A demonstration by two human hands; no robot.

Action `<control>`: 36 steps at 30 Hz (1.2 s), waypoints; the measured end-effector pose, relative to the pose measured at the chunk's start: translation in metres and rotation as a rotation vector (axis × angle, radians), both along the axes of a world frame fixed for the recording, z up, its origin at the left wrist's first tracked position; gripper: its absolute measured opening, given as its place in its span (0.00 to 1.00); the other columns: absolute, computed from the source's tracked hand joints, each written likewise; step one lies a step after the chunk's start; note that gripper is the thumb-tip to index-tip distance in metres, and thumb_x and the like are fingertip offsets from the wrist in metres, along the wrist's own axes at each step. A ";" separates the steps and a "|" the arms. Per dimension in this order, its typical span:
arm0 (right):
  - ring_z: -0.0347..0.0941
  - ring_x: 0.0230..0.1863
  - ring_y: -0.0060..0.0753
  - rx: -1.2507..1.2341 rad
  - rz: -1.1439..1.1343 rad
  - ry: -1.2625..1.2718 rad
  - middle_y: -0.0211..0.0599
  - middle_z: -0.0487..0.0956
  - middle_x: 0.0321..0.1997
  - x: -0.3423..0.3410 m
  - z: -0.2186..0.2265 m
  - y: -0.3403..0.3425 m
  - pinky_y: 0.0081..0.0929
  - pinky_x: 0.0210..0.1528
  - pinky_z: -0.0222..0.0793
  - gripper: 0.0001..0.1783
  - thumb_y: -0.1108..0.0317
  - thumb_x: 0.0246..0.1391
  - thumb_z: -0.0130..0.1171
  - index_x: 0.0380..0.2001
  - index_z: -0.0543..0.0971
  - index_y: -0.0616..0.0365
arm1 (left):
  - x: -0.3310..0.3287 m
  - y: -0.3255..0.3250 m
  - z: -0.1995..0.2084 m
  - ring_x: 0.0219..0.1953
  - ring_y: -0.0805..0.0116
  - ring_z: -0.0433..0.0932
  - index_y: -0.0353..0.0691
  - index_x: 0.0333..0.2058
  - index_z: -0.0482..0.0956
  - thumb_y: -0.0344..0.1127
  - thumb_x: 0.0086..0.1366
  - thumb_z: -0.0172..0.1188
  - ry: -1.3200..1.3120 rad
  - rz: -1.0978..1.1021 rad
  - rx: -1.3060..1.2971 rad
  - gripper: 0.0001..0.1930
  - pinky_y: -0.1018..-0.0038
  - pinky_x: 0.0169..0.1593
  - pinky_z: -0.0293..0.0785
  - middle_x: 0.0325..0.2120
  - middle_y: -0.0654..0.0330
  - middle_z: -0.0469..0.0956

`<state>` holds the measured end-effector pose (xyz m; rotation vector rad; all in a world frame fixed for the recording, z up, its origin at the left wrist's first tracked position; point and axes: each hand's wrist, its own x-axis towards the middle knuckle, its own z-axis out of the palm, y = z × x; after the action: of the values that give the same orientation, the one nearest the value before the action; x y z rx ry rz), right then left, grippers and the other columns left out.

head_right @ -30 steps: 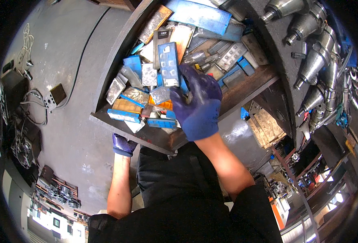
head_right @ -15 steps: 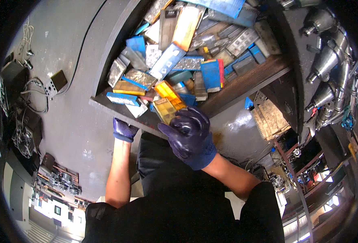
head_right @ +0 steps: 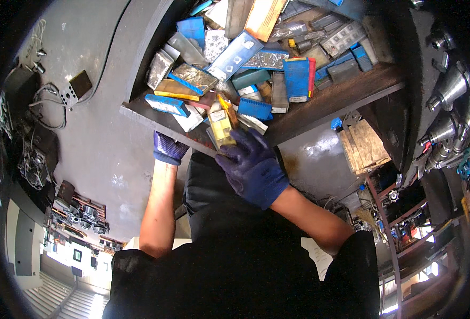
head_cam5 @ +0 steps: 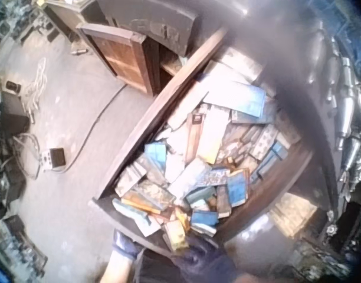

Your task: The person sorts through a drawer of packaged metal parts, selecting several, and then uses a screwdriver to tighten a screw on a cylindrical metal component.

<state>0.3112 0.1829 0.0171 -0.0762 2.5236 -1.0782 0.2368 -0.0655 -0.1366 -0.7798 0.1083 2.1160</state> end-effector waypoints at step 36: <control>0.81 0.34 0.46 0.106 -0.426 -0.149 0.50 0.82 0.40 -0.019 0.001 0.008 0.37 0.36 0.77 0.19 0.65 0.51 0.64 0.47 0.82 0.57 | 0.017 -0.009 -0.024 0.61 0.58 0.69 0.41 0.61 0.67 0.46 0.72 0.43 1.037 -0.740 -0.994 0.24 0.64 0.64 0.64 0.60 0.56 0.71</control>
<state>0.2924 0.1904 0.0184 0.5735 2.5137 -1.0491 0.2534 -0.0743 -0.1610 0.0033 1.7778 1.4295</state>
